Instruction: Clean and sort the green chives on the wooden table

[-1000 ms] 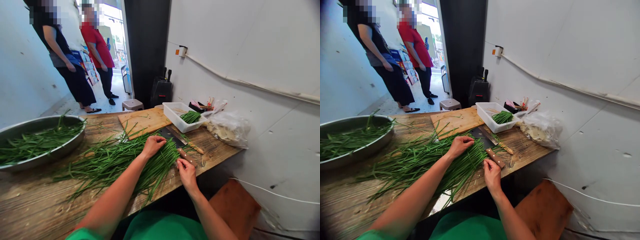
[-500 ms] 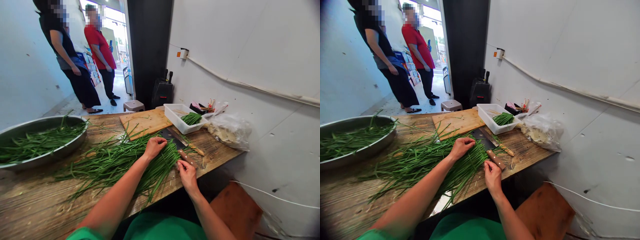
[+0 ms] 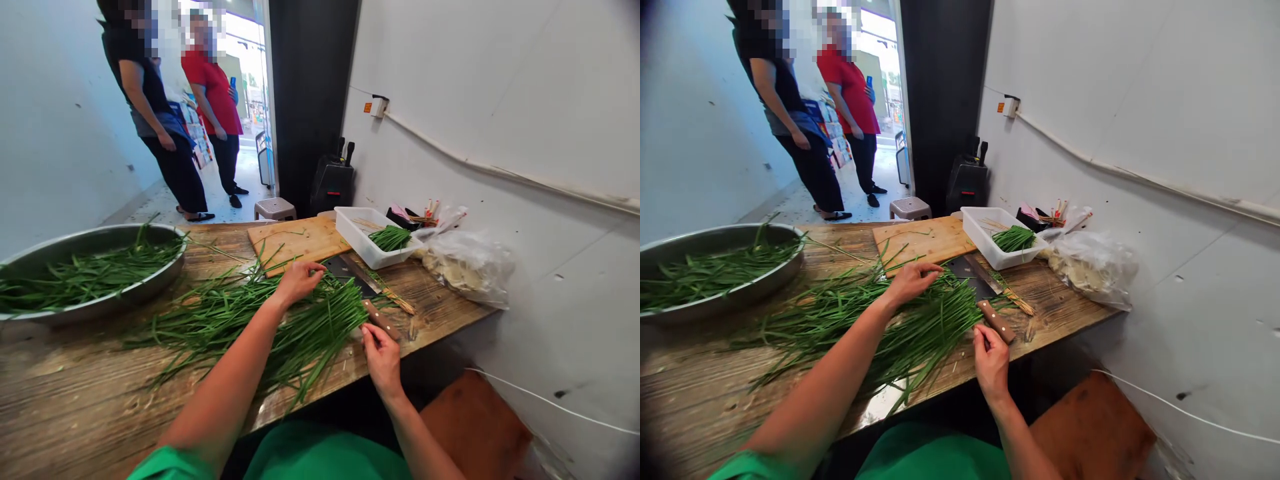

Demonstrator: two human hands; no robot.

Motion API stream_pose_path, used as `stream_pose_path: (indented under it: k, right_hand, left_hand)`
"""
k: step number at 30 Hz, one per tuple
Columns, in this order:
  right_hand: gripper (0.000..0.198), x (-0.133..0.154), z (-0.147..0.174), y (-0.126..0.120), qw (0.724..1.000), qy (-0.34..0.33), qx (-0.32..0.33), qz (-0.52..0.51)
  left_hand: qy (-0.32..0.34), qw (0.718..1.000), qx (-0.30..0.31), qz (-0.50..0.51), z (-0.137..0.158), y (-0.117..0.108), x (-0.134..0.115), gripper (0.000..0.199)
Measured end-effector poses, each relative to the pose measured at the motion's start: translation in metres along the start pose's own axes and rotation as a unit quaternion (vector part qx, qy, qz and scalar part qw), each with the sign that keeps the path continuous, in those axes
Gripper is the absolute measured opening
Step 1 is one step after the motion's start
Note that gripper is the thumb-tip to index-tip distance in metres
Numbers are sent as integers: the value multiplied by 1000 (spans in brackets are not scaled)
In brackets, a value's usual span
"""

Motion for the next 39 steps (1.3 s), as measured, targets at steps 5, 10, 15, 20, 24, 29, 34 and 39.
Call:
stream_pose_path:
  k: [5, 10, 15, 20, 24, 29, 34, 39]
  right_hand:
    - [24, -3, 20, -9, 991, -97, -89, 19]
    - [23, -9, 25, -12, 988, -116, -98, 34]
    - [29, -4, 16, -9, 996, -53, -61, 31]
    - [33, 1, 4, -5, 1000, 11, -3, 21]
    - [33, 1, -2, -2, 1000, 13, 0, 3]
    - [34, -2, -5, -1, 999, 28, 19, -3]
    - [36, -1, -7, -1, 999, 34, 24, -4]
    - [36, -3, -7, 0, 999, 36, 23, 1]
  left_hand:
    - [79, 992, 41, -90, 1, 17, 10, 16]
    - [72, 984, 71, -145, 6, 46, 20, 9]
    - [44, 990, 22, -130, 4, 42, 23, 14]
    - [-53, 998, -24, 8, 0, 27, 28, 23]
    - [-48, 994, -15, 99, -1, 29, 19, 23]
    - [-47, 984, 3, 171, -1, 36, 6, 28]
    - [-51, 983, 4, 177, 0, 43, -1, 27]
    - [-48, 983, 3, 178, 1, 48, -5, 25]
Point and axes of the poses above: each hand's wrist, its own z-axis away from the middle knuckle, its own y-axis out of the palm, x = y × z, the point moved 3 cm from there along -z, towards the middle knuckle, and after that the axes turned 5 degrees about y, right-handed, at the moved point
